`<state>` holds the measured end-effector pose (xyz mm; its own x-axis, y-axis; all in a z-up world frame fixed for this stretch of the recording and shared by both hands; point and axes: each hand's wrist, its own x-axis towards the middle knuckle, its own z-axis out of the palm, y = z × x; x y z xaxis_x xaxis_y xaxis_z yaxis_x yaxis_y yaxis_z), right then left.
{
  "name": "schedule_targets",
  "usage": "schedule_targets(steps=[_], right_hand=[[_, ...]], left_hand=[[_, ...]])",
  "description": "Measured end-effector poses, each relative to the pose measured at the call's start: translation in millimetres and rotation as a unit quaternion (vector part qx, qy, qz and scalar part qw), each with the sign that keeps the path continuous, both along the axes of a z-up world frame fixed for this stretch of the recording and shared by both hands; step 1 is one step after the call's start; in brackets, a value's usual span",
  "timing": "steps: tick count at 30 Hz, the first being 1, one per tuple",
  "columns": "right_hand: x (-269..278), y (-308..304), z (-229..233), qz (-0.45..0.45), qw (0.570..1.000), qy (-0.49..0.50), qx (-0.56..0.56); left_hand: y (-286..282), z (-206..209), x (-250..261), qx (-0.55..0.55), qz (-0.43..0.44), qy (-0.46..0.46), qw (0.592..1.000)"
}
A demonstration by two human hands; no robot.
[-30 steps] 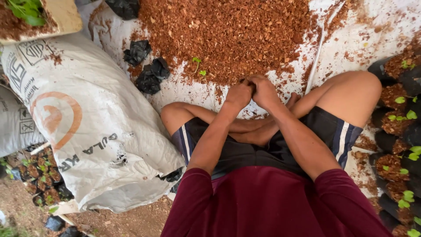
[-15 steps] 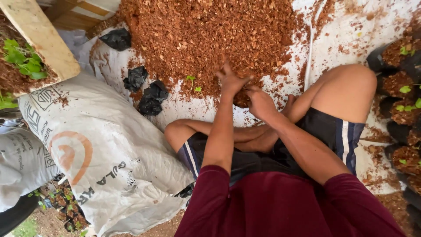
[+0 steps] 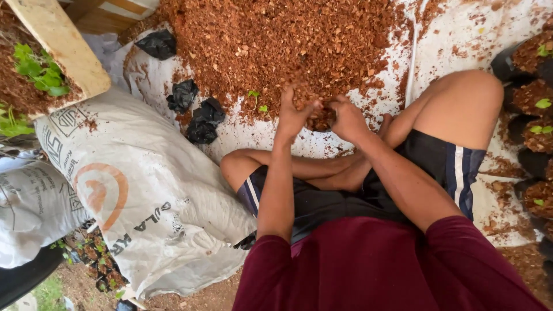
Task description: Transplanting small seedlings into individual black plastic nursery bags filled with a brown potting medium.
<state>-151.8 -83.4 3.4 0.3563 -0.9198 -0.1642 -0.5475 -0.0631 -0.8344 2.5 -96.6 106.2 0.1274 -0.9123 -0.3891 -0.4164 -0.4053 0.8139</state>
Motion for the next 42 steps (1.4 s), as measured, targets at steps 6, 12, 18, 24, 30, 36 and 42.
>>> schedule_targets(steps=[6,12,18,24,30,36,42], right_hand=[[-2,5,-3,-0.004,1.0,-0.026,0.015],[-6,9,14,-0.025,0.998,-0.054,0.01],[-11,13,20,-0.007,0.999,-0.05,-0.012],[-6,17,23,0.025,0.999,-0.017,-0.016],[-8,10,25,-0.047,0.998,-0.042,-0.008],[2,1,-12,-0.002,0.978,0.07,0.197],[10,-1,-74,0.002,0.974,0.2,0.103]], left_hand=[[29,-71,-14,-0.151,0.099,0.031,0.983],[36,-66,-20,-0.245,0.036,0.006,0.969],[36,-80,13,-0.101,0.09,-0.101,0.986],[25,-150,13,0.072,-0.067,-0.205,0.974],[25,-152,11,0.079,-0.056,-0.249,0.964],[39,-139,14,0.06,-0.04,-0.198,0.977],[43,-140,15,0.032,0.024,-0.258,0.965]])
